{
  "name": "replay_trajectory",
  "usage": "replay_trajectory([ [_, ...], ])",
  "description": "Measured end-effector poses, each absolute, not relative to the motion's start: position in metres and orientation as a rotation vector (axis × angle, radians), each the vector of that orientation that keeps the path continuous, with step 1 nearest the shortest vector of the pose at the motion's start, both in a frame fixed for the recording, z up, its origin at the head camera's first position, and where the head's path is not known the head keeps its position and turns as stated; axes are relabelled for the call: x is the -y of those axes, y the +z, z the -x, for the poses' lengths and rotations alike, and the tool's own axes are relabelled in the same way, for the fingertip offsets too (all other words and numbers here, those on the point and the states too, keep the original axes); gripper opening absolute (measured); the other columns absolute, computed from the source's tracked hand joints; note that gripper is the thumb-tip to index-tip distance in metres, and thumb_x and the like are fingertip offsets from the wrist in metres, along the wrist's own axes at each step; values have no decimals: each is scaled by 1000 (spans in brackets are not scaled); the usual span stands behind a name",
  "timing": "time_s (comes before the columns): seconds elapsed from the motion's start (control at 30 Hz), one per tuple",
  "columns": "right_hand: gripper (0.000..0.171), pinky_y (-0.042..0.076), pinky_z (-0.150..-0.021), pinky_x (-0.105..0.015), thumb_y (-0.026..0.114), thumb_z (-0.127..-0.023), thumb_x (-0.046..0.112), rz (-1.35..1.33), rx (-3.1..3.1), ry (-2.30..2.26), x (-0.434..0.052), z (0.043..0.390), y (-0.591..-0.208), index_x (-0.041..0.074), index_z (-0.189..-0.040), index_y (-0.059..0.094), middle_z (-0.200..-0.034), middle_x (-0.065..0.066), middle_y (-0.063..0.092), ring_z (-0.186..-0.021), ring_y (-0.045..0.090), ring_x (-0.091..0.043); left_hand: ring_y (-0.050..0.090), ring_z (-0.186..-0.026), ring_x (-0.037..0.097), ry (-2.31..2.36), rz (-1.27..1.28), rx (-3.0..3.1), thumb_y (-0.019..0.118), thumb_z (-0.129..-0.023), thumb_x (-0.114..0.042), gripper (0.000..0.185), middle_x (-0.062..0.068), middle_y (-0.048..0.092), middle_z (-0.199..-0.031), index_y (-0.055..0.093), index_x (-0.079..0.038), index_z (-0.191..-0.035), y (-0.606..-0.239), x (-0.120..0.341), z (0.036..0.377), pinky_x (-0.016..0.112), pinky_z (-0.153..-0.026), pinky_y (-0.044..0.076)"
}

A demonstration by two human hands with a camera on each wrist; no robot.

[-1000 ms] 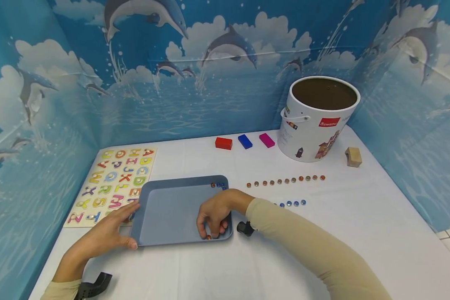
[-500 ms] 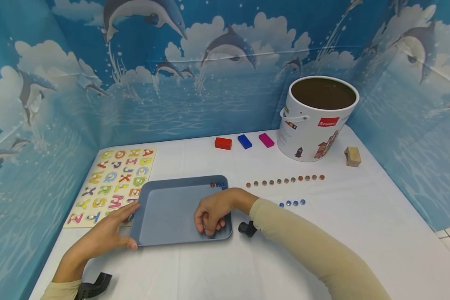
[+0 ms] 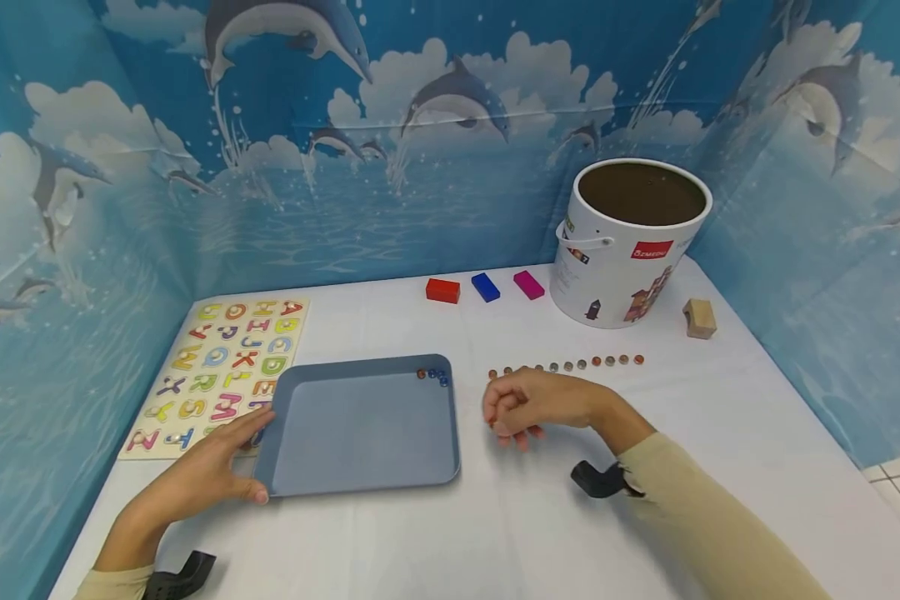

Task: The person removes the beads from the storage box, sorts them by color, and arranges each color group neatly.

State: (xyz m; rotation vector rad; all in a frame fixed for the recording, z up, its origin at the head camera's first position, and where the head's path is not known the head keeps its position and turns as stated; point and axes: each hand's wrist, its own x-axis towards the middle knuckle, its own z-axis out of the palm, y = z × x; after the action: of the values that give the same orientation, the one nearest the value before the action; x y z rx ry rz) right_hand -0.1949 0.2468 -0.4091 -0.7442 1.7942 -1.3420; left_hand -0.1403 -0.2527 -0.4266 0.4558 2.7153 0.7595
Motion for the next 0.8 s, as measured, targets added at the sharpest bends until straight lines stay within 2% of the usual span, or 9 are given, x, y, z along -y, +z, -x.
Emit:
replay_trajectory([
  [0.2, 24, 47, -49, -26, 53, -106, 11, 418, -2026, -1497, -359, 202, -421, -9, -118, 51, -105, -28, 71, -66, 66, -25, 33, -146, 49, 743, -448, -2708, 92, -62, -52, 118, 21, 36, -161, 39, 0, -155, -425, 253, 139, 68, -111, 34],
  [0.33, 35, 45, -53, -28, 61, -104, 30, -61, -2317, -1554, -420, 208, -431, 2, -125, 56, -99, -3, 76, -66, 59, -20, 34, -145, 50, 739, -456, -2708, 91, -62, -53, 119, 22, 36, -161, 39, 0, -155, -425, 252, 139, 69, -110, 34],
  [0.43, 45, 46, -61, -28, 66, -100, 40, -285, -2473, -1471, -446, 212, -441, 6, -129, 59, -93, 13, 70, -72, 54, -17, 34, -145, 50, 738, -456, -2713, 91, -62, -52, 118, 22, 37, -161, 40, 1, -155, -425, 252, 139, 69, -110, 34],
  [0.5, 51, 46, -65, -29, 66, -99, 41, -292, -2540, -1368, -455, 214, -448, 2, -132, 59, -95, 13, 65, -77, 52, -16, 34, -145, 50, 738, -451, -2713, 91, -62, -52, 118, 22, 36, -161, 40, 1, -154, -424, 251, 138, 69, -109, 34],
  [0.6, 54, 46, -69, -28, 68, -99, 39, -266, -2581, -1245, -459, 214, -456, -1, -133, 60, -106, 5, 60, -86, 50, -18, 33, -145, 51, 732, -450, -2711, 91, -62, -52, 119, 22, 36, -161, 39, 1, -155, -424, 251, 139, 69, -110, 34],
  [0.7, 53, 47, -74, -25, 68, -99, 39, -260, -2601, -1171, -460, 214, -461, -1, -133, 61, -117, -4, 58, -95, 49, -20, 33, -145, 51, 721, -447, -2709, 91, -61, -52, 119, 22, 36, -161, 39, 1, -155, -425, 250, 139, 69, -110, 34],
  [0.8, 51, 46, -77, -24, 68, -99, 38, -248, -2615, -1135, -459, 214, -464, -1, -133, 61, -120, -11, 58, -99, 49, -22, 33, -145, 51, 720, -441, -2705, 91, -61, -52, 119, 22, 36, -161, 39, 1, -155, -425, 250, 139, 69, -110, 34],
])
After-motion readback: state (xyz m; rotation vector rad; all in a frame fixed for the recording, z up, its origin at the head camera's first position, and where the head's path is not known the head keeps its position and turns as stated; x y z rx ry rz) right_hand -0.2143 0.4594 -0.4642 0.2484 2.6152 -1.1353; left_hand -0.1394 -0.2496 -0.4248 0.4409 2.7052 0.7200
